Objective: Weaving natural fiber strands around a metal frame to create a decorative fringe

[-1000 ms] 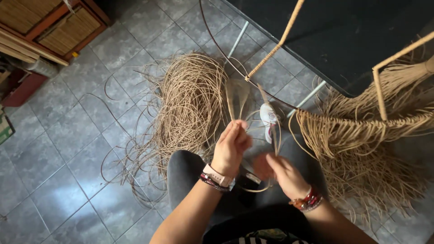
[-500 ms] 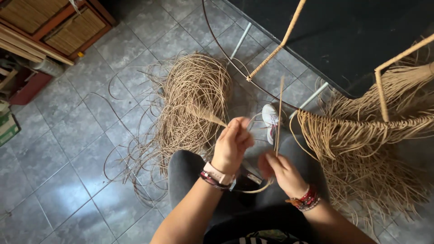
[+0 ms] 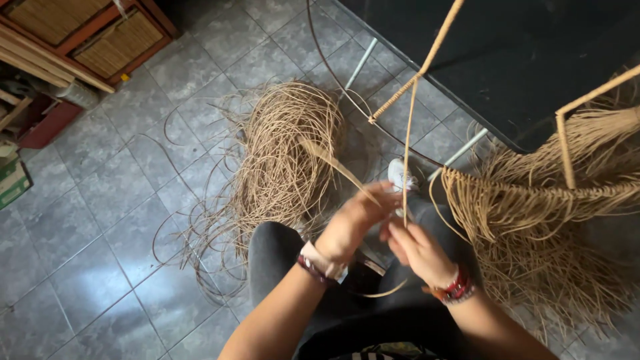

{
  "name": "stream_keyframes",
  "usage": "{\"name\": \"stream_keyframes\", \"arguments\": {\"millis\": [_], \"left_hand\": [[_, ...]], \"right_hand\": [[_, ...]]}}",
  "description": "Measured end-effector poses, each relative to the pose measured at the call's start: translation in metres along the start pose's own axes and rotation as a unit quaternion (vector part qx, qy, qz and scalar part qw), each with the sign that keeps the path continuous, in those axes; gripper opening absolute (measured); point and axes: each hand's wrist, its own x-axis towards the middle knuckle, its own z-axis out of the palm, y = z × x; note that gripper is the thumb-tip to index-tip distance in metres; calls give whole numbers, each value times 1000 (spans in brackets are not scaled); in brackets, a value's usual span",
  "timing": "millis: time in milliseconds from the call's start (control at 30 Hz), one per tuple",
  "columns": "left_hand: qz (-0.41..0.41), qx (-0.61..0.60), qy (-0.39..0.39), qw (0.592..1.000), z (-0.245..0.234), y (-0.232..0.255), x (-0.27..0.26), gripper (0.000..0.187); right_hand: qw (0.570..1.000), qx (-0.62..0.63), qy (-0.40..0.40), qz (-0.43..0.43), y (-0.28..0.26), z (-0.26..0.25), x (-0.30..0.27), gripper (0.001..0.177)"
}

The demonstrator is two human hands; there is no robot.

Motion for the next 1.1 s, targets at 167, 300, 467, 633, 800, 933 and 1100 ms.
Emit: {"name": "stream_keyframes", "arguments": {"millis": [167,300,467,633,800,933,1100], "left_hand": [[26,-266,98,959,3,0,14,40],[4,-332,139,933,10,17,7,43],[10,-324,142,935,10,31,0,59],[25,-334,73,939,13,24,-3,45],[39,-338,40,940,18,23,-4,40],[56,-367,38,928,19,19,-3,33],[61,-383,103,916,9,20,-6,32]], "right_hand": [[976,-91,-167,-102,41,-19,-11,30],[974,10,-223,32,-6,-19,-13,36],[942,4,-337,3,-13,-19,-14,38],[938,-8,-347,2,-14,-20,-15,37],[937,-20,-347,-11,-4,-24,-13,34],[949,-47,-309,-34,37,-34,-11,26],[956,55,-286,-28,17,-46,-13,25]]}}
